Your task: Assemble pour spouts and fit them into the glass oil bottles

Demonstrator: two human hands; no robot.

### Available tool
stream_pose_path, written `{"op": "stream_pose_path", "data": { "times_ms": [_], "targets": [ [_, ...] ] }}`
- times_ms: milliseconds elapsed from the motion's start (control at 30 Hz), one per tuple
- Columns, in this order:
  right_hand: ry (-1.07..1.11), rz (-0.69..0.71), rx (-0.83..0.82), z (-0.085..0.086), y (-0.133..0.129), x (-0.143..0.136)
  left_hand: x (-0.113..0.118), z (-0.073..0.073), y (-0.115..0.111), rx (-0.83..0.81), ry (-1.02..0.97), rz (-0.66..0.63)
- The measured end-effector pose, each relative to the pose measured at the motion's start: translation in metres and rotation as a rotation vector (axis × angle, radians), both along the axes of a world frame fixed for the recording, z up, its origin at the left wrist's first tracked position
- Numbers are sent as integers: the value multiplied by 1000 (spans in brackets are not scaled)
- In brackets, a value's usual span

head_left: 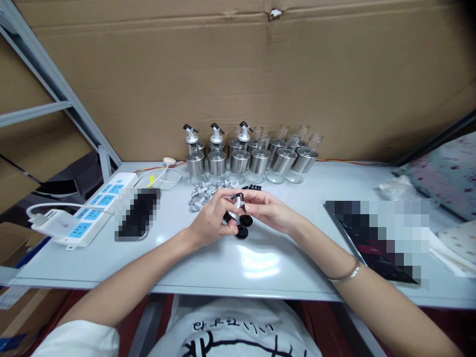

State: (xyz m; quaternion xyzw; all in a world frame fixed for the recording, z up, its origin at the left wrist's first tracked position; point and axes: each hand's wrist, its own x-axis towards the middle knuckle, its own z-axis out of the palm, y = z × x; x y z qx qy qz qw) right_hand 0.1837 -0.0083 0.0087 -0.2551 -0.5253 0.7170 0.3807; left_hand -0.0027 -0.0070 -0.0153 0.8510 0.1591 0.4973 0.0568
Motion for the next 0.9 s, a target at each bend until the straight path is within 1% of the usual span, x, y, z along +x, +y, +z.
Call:
{"op": "stream_pose_path", "data": {
  "times_ms": [233,300,400,467,600,733,900],
  "targets": [
    [-57,-23,66,-1,1,0,-1,-1,2,-48,-14,-51],
    [-88,-91,135,-1,0,-4,1,-1,0,-54,9,-61],
    [-148,-232,282,-1,-2,-11,4,-1,-4,-1,67,-91],
    [-163,-243,310,0,-4,-14,5,0,-5,23,79,-100],
    [-113,-189,206,1,-5,-13,3,3,-3,-17,41,-51],
    [-52,-132,90,1,-5,-10,1,3,0,15,27,-27],
    [31,-46,31,4,-5,-9,0,4,0,16,29,6]
  ]
}}
